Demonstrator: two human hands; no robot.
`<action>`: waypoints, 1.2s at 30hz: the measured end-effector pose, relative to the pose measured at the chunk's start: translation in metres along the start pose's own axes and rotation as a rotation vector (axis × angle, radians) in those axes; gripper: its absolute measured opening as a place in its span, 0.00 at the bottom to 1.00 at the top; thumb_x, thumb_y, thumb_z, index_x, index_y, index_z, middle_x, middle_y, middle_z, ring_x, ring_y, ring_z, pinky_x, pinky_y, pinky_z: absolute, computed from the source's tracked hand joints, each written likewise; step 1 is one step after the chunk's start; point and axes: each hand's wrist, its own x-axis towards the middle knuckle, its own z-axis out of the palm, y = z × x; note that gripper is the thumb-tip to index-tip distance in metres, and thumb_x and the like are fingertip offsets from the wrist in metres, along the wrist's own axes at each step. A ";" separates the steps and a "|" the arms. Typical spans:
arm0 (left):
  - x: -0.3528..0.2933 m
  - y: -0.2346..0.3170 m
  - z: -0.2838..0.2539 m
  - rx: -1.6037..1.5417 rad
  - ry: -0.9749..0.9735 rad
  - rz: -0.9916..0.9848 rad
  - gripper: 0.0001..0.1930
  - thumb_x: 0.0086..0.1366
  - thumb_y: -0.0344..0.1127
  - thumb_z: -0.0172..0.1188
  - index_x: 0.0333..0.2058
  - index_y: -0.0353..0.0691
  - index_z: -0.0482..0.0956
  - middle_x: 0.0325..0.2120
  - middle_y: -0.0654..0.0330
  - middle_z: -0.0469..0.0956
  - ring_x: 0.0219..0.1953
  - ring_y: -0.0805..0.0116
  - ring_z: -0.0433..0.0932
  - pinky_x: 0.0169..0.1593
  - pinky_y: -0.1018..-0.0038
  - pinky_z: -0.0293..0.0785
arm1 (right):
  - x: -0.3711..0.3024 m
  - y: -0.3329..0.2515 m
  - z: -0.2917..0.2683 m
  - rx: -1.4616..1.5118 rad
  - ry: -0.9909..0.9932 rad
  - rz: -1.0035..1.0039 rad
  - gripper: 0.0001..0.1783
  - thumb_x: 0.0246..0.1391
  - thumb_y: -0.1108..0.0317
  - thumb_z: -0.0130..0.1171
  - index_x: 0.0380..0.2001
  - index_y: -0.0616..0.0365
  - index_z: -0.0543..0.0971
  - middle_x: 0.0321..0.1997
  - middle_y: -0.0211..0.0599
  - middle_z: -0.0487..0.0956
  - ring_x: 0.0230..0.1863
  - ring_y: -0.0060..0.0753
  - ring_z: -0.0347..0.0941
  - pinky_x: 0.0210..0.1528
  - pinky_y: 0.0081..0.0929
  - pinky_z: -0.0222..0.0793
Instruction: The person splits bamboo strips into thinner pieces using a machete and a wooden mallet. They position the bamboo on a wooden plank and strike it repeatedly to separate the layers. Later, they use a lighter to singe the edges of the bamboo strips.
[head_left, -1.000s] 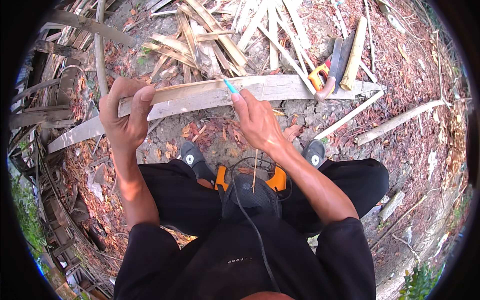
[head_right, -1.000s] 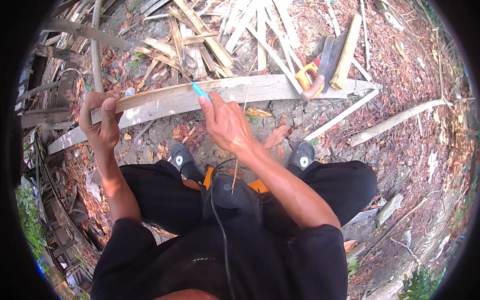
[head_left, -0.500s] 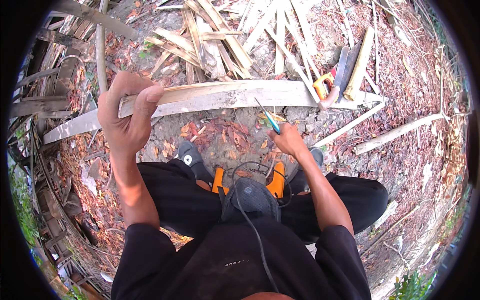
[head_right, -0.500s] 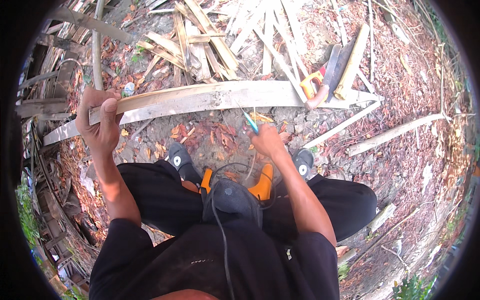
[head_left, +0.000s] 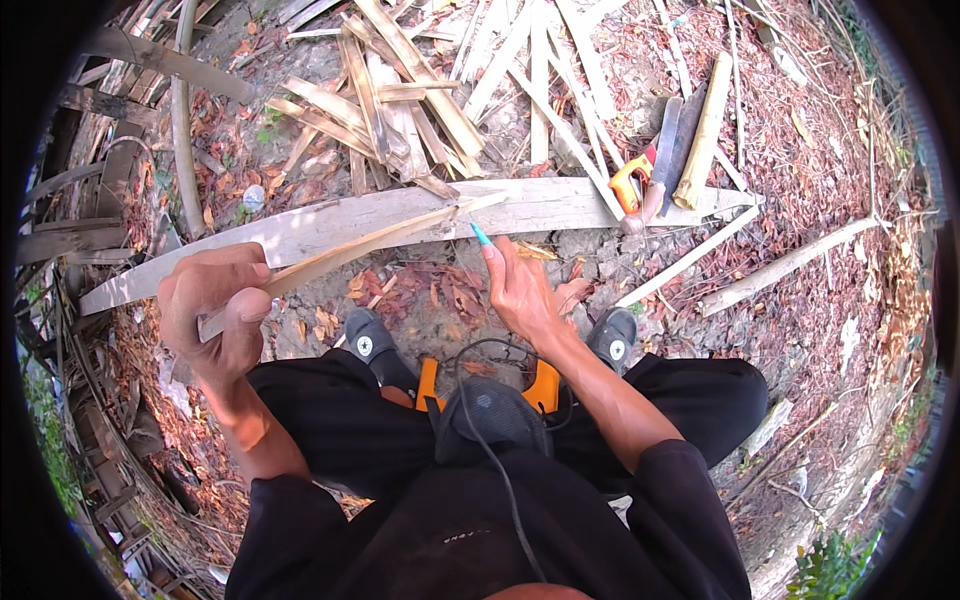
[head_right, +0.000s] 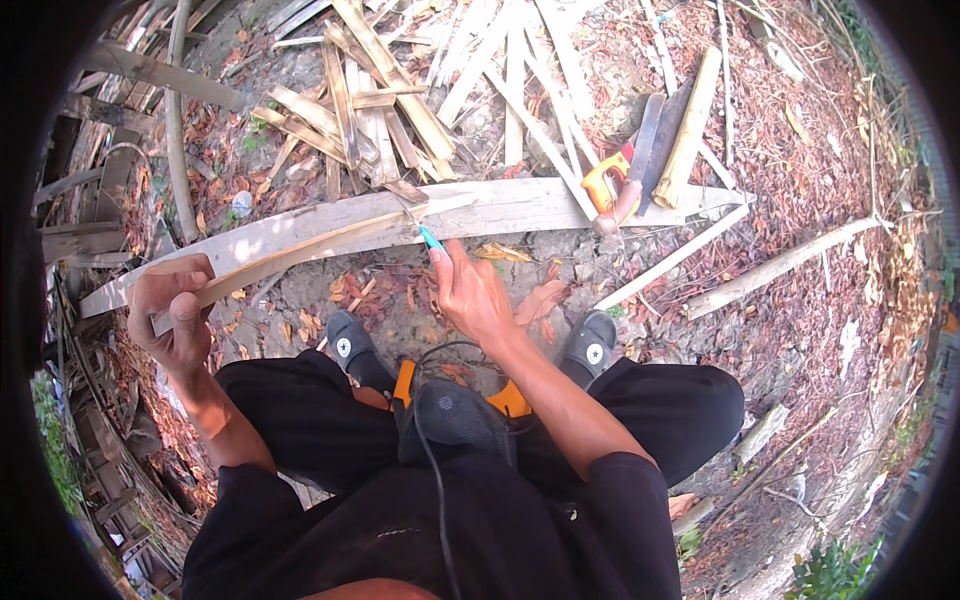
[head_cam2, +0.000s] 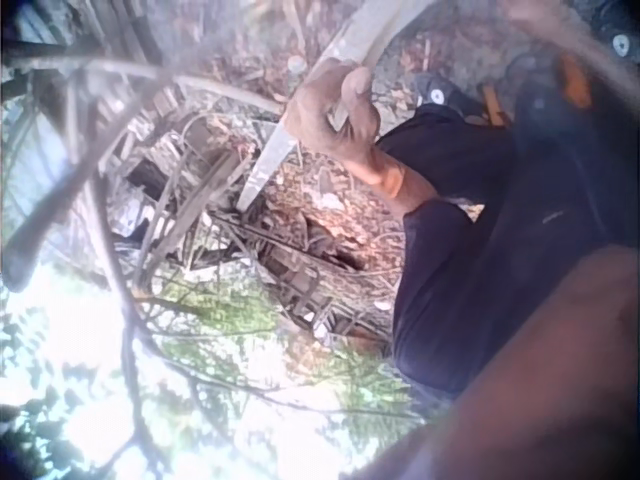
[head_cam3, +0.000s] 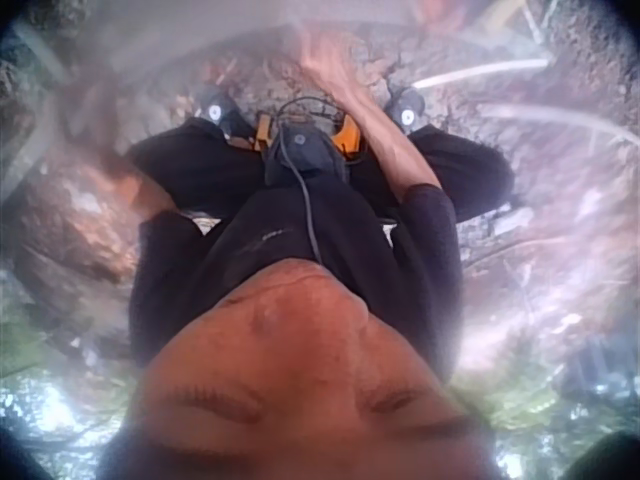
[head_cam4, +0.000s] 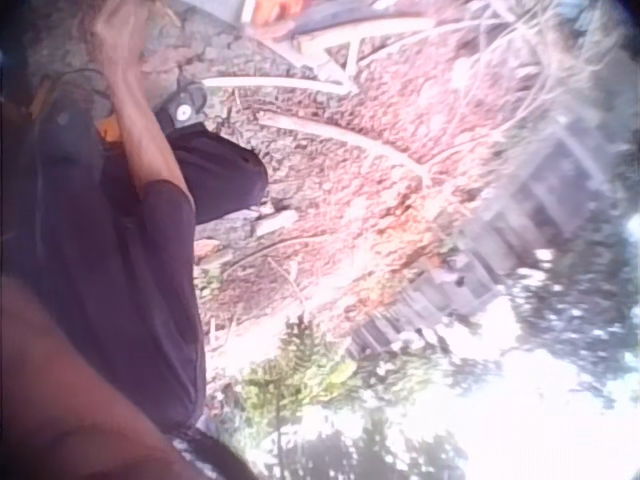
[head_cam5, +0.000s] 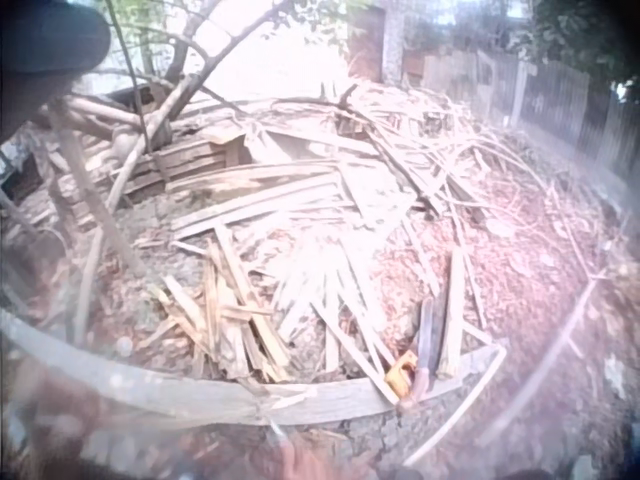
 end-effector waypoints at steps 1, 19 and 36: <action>-0.003 -0.002 0.000 -0.027 0.010 0.013 0.14 0.62 0.38 0.65 0.28 0.33 0.76 0.23 0.55 0.80 0.25 0.62 0.80 0.32 0.71 0.76 | 0.003 0.008 0.004 -0.040 0.013 -0.024 0.17 0.67 0.57 0.43 0.34 0.61 0.70 0.14 0.57 0.71 0.20 0.63 0.72 0.23 0.53 0.64; -0.003 0.009 -0.006 -0.096 -0.098 -0.082 0.08 0.60 0.28 0.64 0.28 0.31 0.75 0.20 0.56 0.76 0.21 0.70 0.74 0.31 0.74 0.72 | 0.007 0.121 0.019 -0.352 -0.022 0.476 0.34 0.67 0.46 0.35 0.37 0.69 0.78 0.38 0.72 0.77 0.44 0.71 0.74 0.51 0.55 0.68; 0.015 0.024 0.010 -0.063 -0.120 0.031 0.08 0.57 0.28 0.67 0.27 0.31 0.76 0.19 0.57 0.76 0.20 0.69 0.74 0.27 0.75 0.68 | 0.042 0.097 0.031 -0.315 0.019 0.357 0.31 0.67 0.47 0.35 0.39 0.66 0.76 0.38 0.69 0.77 0.43 0.73 0.73 0.49 0.56 0.69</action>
